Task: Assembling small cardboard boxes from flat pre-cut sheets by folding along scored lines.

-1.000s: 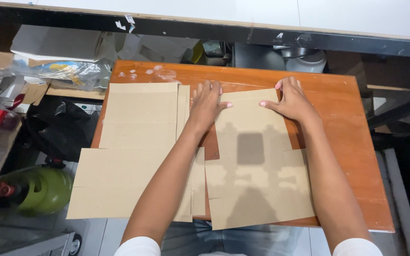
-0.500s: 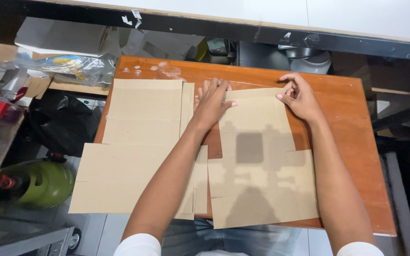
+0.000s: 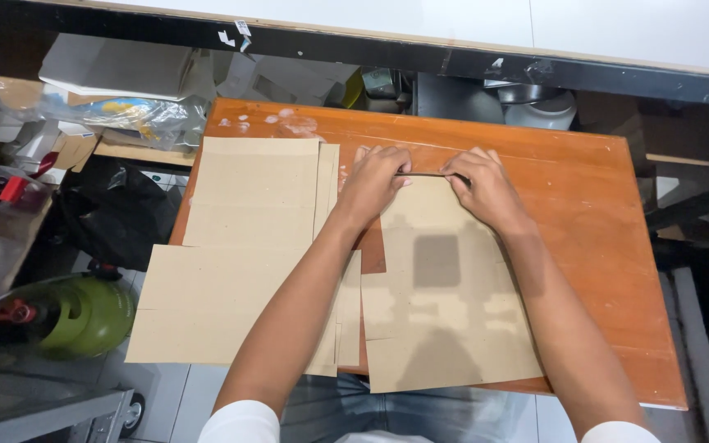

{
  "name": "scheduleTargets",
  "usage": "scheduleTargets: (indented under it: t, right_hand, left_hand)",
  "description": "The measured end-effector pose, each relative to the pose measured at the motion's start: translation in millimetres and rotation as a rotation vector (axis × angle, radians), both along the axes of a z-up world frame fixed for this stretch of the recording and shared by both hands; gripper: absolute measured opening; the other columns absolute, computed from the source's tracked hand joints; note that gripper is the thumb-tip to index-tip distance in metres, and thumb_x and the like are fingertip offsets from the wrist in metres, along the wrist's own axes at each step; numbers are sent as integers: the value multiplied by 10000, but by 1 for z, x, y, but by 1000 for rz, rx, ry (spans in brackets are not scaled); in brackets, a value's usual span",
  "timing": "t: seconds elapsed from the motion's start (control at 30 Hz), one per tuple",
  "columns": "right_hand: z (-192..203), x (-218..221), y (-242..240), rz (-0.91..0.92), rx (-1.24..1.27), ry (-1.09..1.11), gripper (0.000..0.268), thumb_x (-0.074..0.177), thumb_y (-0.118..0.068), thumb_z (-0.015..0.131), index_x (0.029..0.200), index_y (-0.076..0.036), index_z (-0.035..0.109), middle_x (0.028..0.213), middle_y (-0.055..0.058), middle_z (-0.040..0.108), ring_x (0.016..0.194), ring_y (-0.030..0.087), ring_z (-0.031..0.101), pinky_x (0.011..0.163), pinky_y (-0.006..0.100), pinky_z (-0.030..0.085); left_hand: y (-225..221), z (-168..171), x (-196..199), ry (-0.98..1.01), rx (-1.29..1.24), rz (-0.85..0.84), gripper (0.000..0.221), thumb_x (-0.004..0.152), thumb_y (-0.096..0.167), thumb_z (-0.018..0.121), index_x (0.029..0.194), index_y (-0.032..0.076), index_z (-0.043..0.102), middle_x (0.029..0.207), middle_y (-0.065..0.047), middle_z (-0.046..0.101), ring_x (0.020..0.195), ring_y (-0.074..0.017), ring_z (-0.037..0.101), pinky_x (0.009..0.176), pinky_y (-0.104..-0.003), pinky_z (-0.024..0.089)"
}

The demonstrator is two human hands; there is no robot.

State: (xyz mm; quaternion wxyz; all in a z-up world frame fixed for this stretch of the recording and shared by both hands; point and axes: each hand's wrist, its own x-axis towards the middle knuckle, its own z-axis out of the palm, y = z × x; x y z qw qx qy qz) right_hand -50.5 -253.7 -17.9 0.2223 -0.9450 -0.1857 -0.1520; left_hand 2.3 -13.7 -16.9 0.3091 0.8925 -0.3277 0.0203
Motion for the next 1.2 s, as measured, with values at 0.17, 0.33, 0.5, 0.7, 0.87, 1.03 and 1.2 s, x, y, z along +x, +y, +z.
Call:
scheduleTargets:
  t: [0.17,0.33,0.5,0.7,0.87,1.03,1.2]
  right_hand:
    - [1,-6,2,12,-31,11,45,872,-146,732,908,-133,757,1055,47,740,1038,295,656,899,412,462]
    - [9,-17,9,18,-70,9,134,889,-212,730,941,-98,776,1106,85,709,1074,321,648,881,426,473]
    - [31,-29,38,10,-103,68,198,961,-195,665,1120,-123,759,1153,83,685,1134,319,620,922,424,444]
    - [27,-30,63,20,-285,213,477,997,-391,614,1408,-148,620,1325,59,531,1241,267,481,1018,403,328]
    - [24,-32,80,36,-305,265,558,1035,-448,541,1503,-144,529,1351,63,471,1252,269,443,1039,403,306]
    - [23,-27,79,55,-268,281,564,1042,-471,520,1487,-124,549,1337,75,466,1238,281,461,1025,411,317]
    - [8,1,72,-20,-16,221,91,952,-253,741,967,-165,759,986,50,624,1040,302,622,927,407,470]
  left_hand:
    - [1,0,-2,-52,123,-30,171,883,127,749,1030,213,733,1011,1,723,1057,-240,638,974,-396,385]
    - [13,20,-14,69,210,-54,197,894,221,772,1087,221,811,1264,-43,679,1223,-327,569,1042,-458,396]
    - [7,-10,7,74,81,-13,133,901,144,736,966,236,807,1088,-26,677,1145,-310,597,1031,-454,422]
    - [24,-4,2,257,-135,129,276,782,190,863,949,229,648,932,30,589,1084,-260,574,967,-456,390]
    - [22,-25,20,246,-178,143,125,862,134,740,854,257,721,819,50,658,997,-234,626,937,-411,426]
    - [25,-26,20,286,-229,143,130,840,122,769,903,225,721,800,19,679,956,-247,633,934,-402,428]
    - [37,-28,23,346,-295,44,173,810,57,789,949,133,717,854,-58,726,892,-262,653,900,-414,497]
